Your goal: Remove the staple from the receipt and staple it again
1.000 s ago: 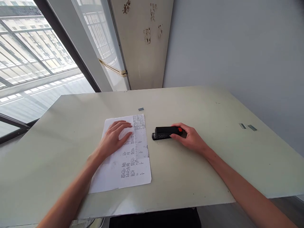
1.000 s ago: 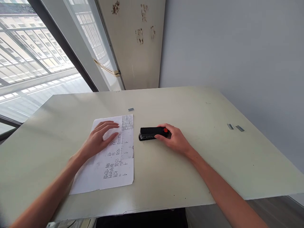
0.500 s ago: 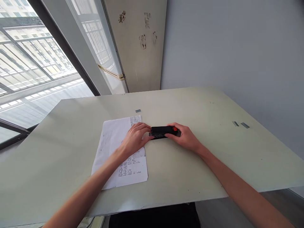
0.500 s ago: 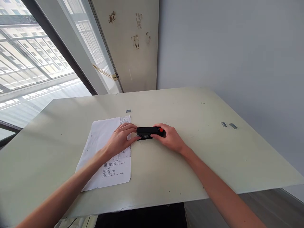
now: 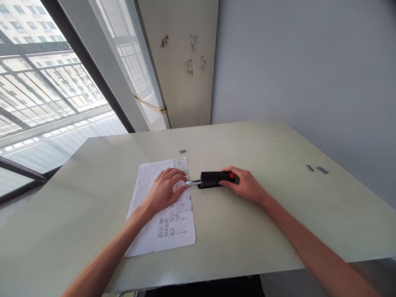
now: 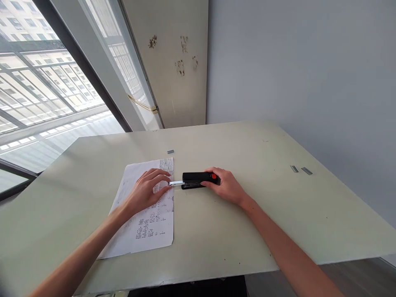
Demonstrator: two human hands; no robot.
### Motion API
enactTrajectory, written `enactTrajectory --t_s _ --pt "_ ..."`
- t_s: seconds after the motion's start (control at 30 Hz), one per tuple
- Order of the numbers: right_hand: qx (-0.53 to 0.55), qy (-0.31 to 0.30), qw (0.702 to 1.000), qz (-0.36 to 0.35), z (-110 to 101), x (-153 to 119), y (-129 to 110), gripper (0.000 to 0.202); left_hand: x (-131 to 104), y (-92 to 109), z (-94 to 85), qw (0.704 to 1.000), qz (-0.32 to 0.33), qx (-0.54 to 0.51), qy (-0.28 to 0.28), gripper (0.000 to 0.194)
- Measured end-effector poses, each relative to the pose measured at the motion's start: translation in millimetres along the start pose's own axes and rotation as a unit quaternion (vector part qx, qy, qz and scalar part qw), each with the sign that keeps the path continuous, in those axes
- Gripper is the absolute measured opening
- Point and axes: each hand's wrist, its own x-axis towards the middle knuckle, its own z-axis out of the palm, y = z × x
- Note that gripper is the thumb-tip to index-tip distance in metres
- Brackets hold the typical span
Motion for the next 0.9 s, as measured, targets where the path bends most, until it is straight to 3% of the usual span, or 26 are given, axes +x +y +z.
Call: enactTrajectory --t_s 0.13,0.23,0.37,0.57,0.73,0.9 --pt "0.002 -0.01 1.0 0.002 -2.2 0.7 1.8 0.037 -4.5 -7.0 -5.7 1.0 -0.004 -0.009 -0.016 0.023" --pt "0.011 -0.01 1.0 0.01 -3.7 1.4 3.2 0.038 4.4 -20.7 -11.8 0.997 -0.029 -0.058 -0.042 0.046" --pt "0.024 -0.012 0.999 0.025 -4.2 2.4 5.0 0.04 37.2 -51.1 -10.7 0.99 -0.125 -0.051 0.025 0.039" --pt "0.036 -0.016 0.999 0.012 -2.4 4.6 8.1 0.041 94.0 -85.3 14.2 0.982 -0.177 -0.001 0.06 0.037" --pt "0.033 -0.012 0.999 0.002 -3.3 5.9 8.3 0.039 111.9 -86.5 20.1 0.983 -0.177 -0.001 0.053 0.025" --pt "0.026 -0.007 1.0 -0.009 -4.7 6.1 7.6 0.037 101.5 -63.3 10.5 0.984 -0.164 -0.045 0.061 0.032"
